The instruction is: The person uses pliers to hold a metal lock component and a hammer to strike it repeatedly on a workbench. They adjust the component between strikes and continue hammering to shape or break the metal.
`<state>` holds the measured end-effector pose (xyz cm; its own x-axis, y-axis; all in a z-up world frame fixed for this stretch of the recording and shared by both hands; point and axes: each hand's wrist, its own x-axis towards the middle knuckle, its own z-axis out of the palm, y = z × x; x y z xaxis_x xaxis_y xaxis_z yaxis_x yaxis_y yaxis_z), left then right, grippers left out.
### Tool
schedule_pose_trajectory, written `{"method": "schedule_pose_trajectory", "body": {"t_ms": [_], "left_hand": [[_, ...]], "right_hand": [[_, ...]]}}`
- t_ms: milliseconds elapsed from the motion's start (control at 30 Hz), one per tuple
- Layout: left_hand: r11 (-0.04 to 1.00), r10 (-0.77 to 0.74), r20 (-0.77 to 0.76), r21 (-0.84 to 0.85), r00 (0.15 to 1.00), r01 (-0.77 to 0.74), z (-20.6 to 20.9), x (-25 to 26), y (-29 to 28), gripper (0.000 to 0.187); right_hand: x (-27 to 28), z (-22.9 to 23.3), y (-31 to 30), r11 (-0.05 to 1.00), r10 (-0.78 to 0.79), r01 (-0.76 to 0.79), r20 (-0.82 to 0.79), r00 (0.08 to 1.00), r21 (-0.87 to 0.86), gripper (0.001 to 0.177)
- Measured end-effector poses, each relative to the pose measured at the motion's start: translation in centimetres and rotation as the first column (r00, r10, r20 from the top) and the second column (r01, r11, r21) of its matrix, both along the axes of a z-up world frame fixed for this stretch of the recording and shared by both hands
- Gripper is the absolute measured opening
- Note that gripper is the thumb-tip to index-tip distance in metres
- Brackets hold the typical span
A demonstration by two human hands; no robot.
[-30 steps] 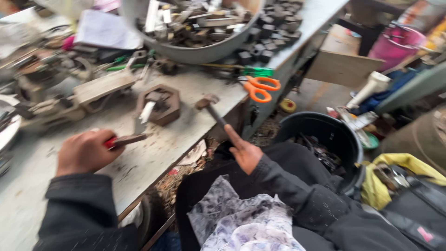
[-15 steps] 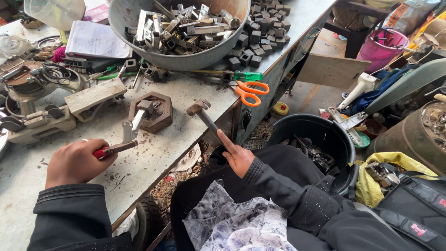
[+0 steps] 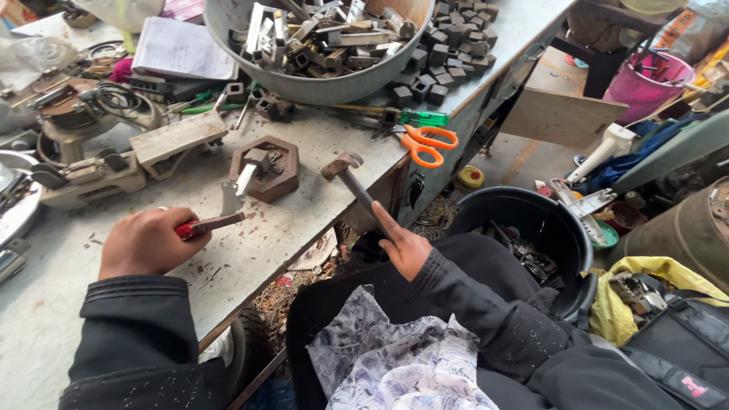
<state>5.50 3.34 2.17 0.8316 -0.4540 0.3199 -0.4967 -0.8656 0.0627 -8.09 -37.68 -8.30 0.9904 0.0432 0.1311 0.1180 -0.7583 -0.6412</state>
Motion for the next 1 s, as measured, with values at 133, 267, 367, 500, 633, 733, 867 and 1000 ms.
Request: {"method": "schedule_pose_trajectory", "body": {"t_ms": [133,267,367,500,633,733,867,1000], "left_hand": [[1.0,-0.004,-0.006,0.019,1.0,0.004,0.1,0.1,0.1,0.031],[0.995,-0.082,0.081,-0.057,0.993,0.087,0.0,0.3,0.0,0.033],[0.996,-0.076,0.068,-0.042,0.995,0.079,-0.7,0.7,0.4,0.029],[0.996,-0.082,0.049,-0.033,0.995,0.084,-0.6,0.7,0.9,0.027],[0.996,-0.082,0.067,-0.023,0.994,0.084,-0.5,0.6,0.6,0.027],[0.997,-0.07,0.078,-0.023,0.994,0.072,-0.5,0.4,0.8,0.028],[0.999,-0.046,0.072,-0.011,0.996,0.047,-0.4,0.0,0.2,0.027],[0.999,-0.028,0.046,-0.017,0.999,0.029,0.1,-0.2,0.2,0.026]], "right_hand": [[-0.2,1.4,-0.6,0.985,0.083,-0.099,0.122,0.989,0.14,0.08],[0.1,3.9,-1.6,0.973,0.13,-0.163,0.195,0.972,0.162,0.071],[0.2,6.4,-1.3,0.933,0.222,-0.262,0.177,0.959,0.247,0.064],[-0.7,13.1,-0.9,0.997,-0.039,0.046,0.104,0.994,-0.068,0.07],[-2.2,18.4,1.2,0.861,-0.004,-0.271,0.54,0.842,0.43,0.051],[-0.7,17.7,5.3,0.939,0.052,-0.182,0.403,0.914,0.291,0.063],[3.2,13.5,7.9,0.963,0.145,-0.151,-0.043,0.988,-0.224,0.075],[2.9,15.1,4.4,0.967,0.252,-0.255,0.233,0.939,-0.018,0.063]]}}
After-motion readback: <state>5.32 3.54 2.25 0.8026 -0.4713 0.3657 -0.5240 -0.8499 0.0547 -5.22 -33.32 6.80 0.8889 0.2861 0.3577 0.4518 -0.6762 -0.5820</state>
